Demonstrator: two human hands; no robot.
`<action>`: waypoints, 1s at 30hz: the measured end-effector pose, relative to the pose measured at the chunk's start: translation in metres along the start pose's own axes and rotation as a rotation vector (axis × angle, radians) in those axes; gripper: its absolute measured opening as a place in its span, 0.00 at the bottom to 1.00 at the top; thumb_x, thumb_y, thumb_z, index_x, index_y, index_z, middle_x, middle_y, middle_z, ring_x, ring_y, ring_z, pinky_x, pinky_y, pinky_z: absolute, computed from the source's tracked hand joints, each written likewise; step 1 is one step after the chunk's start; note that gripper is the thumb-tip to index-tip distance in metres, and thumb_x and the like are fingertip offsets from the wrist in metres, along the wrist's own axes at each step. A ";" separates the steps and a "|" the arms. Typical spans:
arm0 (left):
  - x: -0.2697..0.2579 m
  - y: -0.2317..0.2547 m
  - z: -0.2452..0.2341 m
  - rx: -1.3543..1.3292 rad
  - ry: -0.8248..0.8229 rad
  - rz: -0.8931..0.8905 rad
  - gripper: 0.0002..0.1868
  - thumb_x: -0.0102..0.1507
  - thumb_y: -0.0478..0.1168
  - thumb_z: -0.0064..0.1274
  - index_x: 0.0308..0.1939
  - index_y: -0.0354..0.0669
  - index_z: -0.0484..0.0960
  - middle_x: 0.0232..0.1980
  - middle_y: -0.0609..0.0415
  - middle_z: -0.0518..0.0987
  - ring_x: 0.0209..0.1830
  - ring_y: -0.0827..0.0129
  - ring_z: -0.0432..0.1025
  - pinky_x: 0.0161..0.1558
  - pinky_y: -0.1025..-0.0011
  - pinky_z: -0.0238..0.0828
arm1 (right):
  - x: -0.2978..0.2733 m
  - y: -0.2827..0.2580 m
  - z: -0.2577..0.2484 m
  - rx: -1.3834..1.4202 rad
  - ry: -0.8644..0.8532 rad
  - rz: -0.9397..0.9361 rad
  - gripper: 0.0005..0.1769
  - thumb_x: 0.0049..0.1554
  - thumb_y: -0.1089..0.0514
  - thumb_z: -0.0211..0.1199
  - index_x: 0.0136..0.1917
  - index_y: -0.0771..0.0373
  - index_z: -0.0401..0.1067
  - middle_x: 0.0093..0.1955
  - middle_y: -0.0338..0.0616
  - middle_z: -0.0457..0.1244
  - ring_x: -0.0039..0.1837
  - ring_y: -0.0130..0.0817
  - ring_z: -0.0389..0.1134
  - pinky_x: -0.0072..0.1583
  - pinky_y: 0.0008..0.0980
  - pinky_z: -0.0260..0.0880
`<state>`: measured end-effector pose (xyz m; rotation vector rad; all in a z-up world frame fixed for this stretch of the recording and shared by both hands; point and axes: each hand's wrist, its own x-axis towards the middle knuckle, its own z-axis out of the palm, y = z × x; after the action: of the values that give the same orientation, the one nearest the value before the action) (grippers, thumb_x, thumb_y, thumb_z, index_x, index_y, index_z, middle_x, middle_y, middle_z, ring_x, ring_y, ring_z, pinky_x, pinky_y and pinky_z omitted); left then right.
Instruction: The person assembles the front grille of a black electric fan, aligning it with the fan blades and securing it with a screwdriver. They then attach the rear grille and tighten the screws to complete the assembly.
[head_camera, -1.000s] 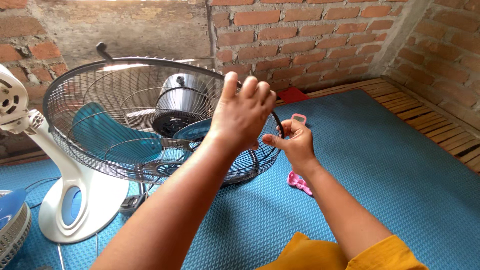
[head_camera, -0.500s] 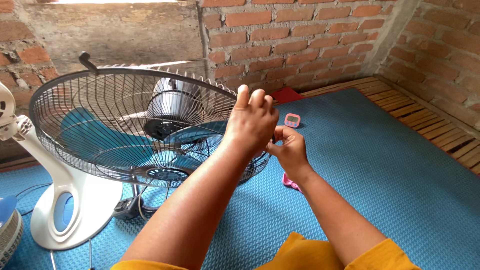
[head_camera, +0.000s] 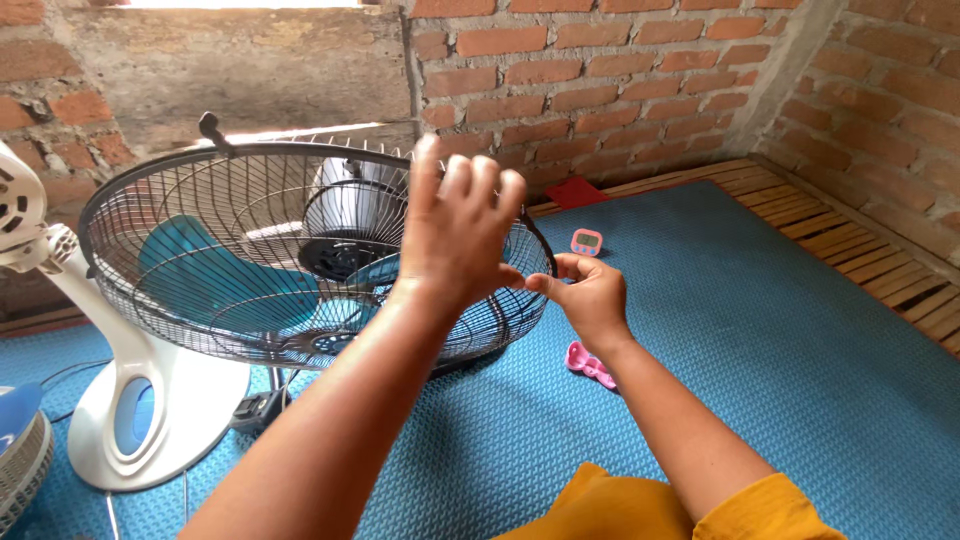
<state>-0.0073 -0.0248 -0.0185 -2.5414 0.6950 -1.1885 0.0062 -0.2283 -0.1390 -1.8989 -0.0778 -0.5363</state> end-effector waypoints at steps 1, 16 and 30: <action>-0.004 -0.006 -0.002 0.014 0.036 -0.033 0.61 0.37 0.84 0.59 0.62 0.47 0.74 0.55 0.51 0.73 0.61 0.54 0.66 0.72 0.39 0.36 | -0.001 -0.001 0.001 -0.010 0.013 -0.011 0.24 0.44 0.47 0.79 0.48 0.64 0.82 0.40 0.36 0.71 0.42 0.20 0.69 0.45 0.23 0.70; -0.006 0.001 0.009 -0.004 0.095 -0.065 0.57 0.38 0.86 0.56 0.52 0.43 0.76 0.54 0.51 0.73 0.61 0.53 0.64 0.67 0.30 0.41 | 0.041 -0.025 0.006 0.402 -0.033 -0.190 0.21 0.64 0.41 0.61 0.55 0.62 0.75 0.53 0.36 0.68 0.57 0.22 0.67 0.60 0.26 0.67; -0.008 -0.012 0.000 -0.062 0.033 0.057 0.57 0.44 0.78 0.62 0.62 0.37 0.74 0.59 0.44 0.74 0.68 0.48 0.61 0.75 0.44 0.38 | 0.084 -0.048 0.065 0.509 0.419 0.171 0.22 0.50 0.62 0.74 0.24 0.57 0.64 0.28 0.28 0.57 0.33 0.23 0.53 0.35 0.33 0.54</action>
<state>-0.0080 -0.0110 -0.0185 -2.5395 0.8183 -1.2106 0.0883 -0.1677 -0.0825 -1.2591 0.2034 -0.7094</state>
